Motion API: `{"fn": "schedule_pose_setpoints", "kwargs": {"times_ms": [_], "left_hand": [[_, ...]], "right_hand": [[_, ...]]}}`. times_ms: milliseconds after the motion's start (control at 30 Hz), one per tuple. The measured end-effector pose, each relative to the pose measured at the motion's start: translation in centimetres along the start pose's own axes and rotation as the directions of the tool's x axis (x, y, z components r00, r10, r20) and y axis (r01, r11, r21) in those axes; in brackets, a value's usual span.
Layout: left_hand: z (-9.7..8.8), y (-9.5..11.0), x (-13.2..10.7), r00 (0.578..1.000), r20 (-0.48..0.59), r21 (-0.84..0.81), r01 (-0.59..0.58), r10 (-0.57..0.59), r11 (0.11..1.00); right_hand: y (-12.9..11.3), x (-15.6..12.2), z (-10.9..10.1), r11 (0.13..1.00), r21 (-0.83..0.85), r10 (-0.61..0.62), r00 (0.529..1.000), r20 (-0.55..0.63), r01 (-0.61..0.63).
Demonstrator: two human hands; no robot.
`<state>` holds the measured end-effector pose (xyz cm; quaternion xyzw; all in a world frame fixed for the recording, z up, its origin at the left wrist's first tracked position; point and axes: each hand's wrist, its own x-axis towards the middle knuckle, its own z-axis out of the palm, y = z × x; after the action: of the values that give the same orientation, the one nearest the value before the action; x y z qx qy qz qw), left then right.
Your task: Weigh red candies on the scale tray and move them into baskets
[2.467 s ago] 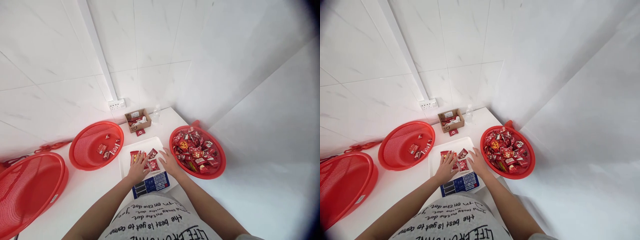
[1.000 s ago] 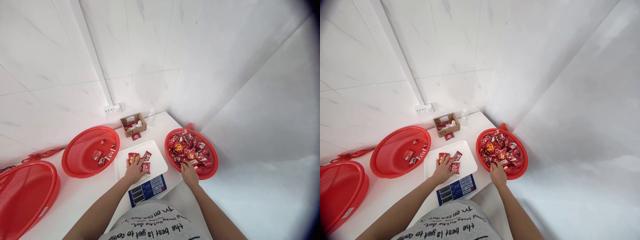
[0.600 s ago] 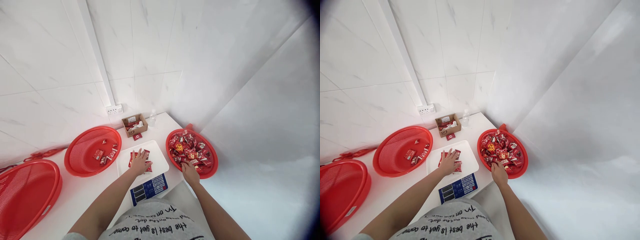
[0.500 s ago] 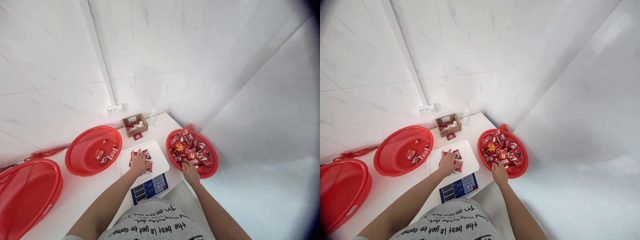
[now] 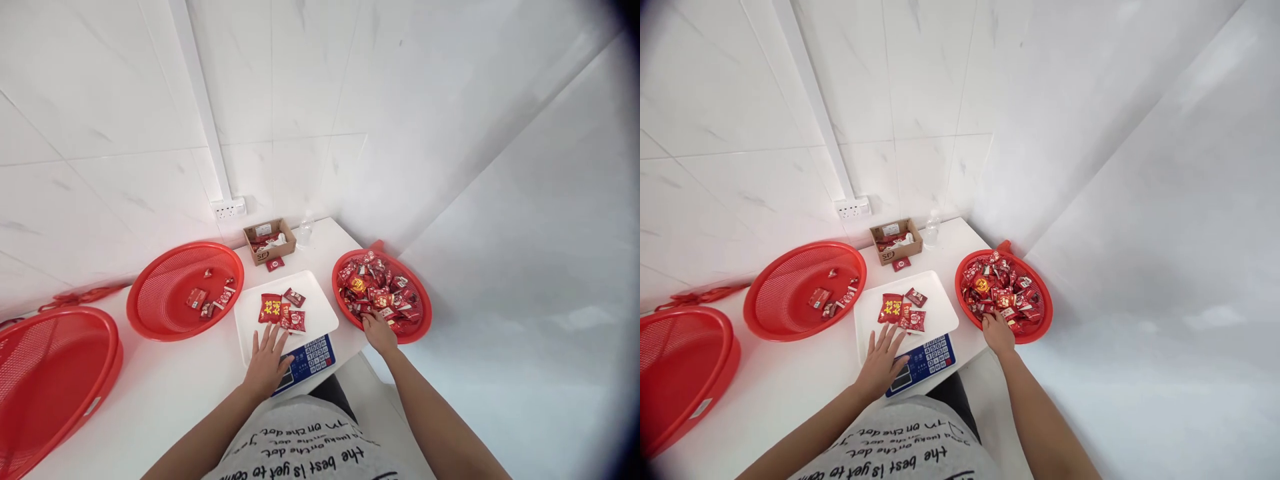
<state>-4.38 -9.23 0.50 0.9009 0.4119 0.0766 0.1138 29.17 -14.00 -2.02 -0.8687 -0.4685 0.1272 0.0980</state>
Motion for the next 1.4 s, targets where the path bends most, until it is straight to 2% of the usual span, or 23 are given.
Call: {"fn": "schedule_pose_setpoints", "kwargs": {"times_ms": [67, 200, 333, 467, 600, 700, 867, 967, 1067, 1233, 1400], "left_hand": [[0.0, -0.5, -1.3, 1.000, -0.015, -0.014, 0.007, -0.008, 1.000], [0.1, -1.9, -3.7, 0.990, -0.111, -0.036, 0.083, -0.087, 0.996], [-0.4, -2.8, -4.4, 0.964, -0.204, -0.097, 0.153, -0.170, 0.983], [-1.2, -2.3, -3.4, 0.937, -0.245, -0.171, 0.210, -0.248, 0.963], [-1.5, -1.0, -1.6, 0.936, -0.246, -0.196, 0.206, -0.251, 0.959], [-1.5, -0.2, -0.3, 0.937, -0.252, -0.196, 0.195, -0.242, 0.961], [-1.7, 0.3, 1.4, 0.937, -0.256, -0.197, 0.193, -0.240, 0.961], [-1.5, 0.5, 1.9, 0.937, -0.240, -0.204, 0.207, -0.254, 0.957], [-1.1, 0.9, 2.1, 0.944, -0.206, -0.210, 0.214, -0.258, 0.954], [-0.8, 1.1, 2.3, 0.958, -0.170, -0.233, 0.187, -0.230, 0.954], [-1.3, 0.9, 2.4, 0.957, -0.188, -0.256, 0.168, -0.219, 0.952]], "right_hand": [[0.1, 0.4, -0.1, 1.000, -0.003, -0.008, 0.999, 0.031, 0.008], [-0.2, 1.2, -0.6, 0.998, -0.008, -0.058, 0.993, 0.098, 0.059], [-0.2, 1.5, -1.4, 0.999, -0.029, -0.022, 0.993, 0.120, 0.025], [-0.5, 2.0, -2.3, 0.998, -0.049, 0.032, 0.992, 0.124, -0.026], [-1.9, 4.3, -2.4, 0.996, 0.043, -0.083, 0.979, 0.184, 0.077], [-3.2, 6.7, -1.3, 0.983, 0.136, -0.157, 0.947, 0.279, 0.123], [-3.8, 9.3, 0.9, 0.980, 0.174, -0.151, 0.926, 0.347, 0.094], [-3.5, 9.4, 1.4, 0.979, 0.189, -0.143, 0.910, 0.389, 0.073], [-3.1, 8.9, 1.1, 0.973, 0.230, -0.136, 0.883, 0.450, 0.032], [-2.6, 7.8, -0.9, 0.937, 0.341, -0.133, 0.834, 0.535, -0.069], [-2.4, 7.4, -2.7, 0.879, 0.455, -0.157, 0.813, 0.560, -0.143]]}}
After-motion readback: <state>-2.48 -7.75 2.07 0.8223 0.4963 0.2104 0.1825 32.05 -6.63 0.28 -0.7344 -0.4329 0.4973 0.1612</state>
